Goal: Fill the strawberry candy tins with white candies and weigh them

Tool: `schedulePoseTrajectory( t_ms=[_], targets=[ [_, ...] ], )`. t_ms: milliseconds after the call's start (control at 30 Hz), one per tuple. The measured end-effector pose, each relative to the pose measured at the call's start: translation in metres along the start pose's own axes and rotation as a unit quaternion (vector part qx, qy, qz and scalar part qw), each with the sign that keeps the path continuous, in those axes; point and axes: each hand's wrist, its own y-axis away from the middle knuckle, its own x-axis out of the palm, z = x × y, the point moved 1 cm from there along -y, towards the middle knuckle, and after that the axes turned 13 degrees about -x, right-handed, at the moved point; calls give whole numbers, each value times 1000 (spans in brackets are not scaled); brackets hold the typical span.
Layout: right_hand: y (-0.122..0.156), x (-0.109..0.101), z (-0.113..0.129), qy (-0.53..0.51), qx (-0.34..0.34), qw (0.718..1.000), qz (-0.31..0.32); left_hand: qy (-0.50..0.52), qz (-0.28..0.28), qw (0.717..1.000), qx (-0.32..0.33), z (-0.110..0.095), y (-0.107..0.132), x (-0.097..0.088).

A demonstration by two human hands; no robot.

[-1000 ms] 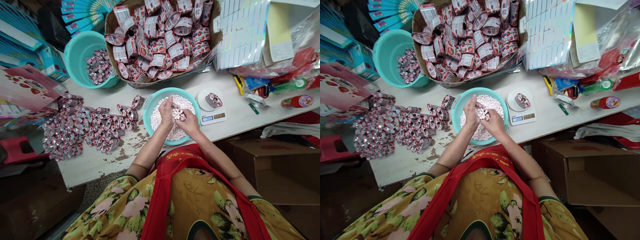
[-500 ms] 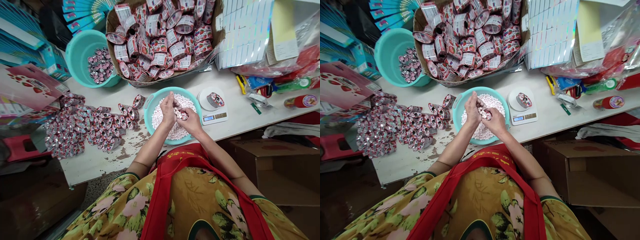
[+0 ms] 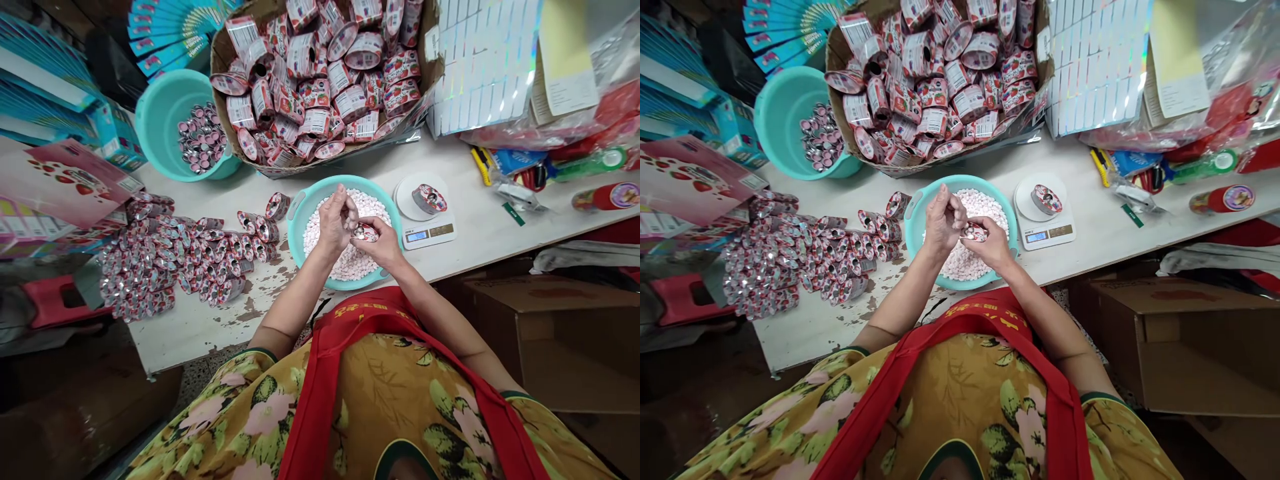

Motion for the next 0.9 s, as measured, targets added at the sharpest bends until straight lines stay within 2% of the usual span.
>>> schedulePoseTrajectory(
  t_ms=[133, 233, 333, 400, 467, 500, 533, 567, 600, 667, 733, 833, 900],
  targets=[
    [5, -4, -8, -60, 26, 998, 9, -6, 15, 1000, 6, -6, 7, 1],
    [7, -9, -11, -90, 33, 995, 8, -36, -10, 999, 22, -12, 8, -5],
    [7, -14, -10, -84, 38, 996, 14, -149, -42, 985, 81, -16, 5, -19],
    [6, -16, -8, -54, 42, 998, 13, -301, -28, 948, 105, -14, 3, -30],
    [5, -18, -7, -28, 55, 998, 15, -448, 9, 888, 99, -7, -1, -39],
    [5, -18, -7, -26, 67, 997, 19, -493, 26, 865, 89, -3, -3, -43],
    [5, -19, -7, -31, 81, 996, 24, -511, 33, 855, 77, 0, -6, -47],
    [5, -20, -6, -39, 96, 994, 29, -504, 30, 861, 63, 3, -9, -51],
    [5, -20, -6, -47, 110, 992, 34, -474, 19, 879, 38, 5, -12, -55],
    [6, -23, -4, -54, 125, 990, 47, -363, -6, 931, -28, 7, -18, -63],
    [6, -27, -2, -57, 114, 990, 65, -234, -15, 968, -92, 7, -23, -68],
    [8, -31, -2, -52, 70, 993, 81, -120, -11, 983, -137, 7, -23, -71],
    [9, -31, -3, -45, 54, 995, 76, -126, -12, 982, -138, 10, -18, -68]
  ],
)
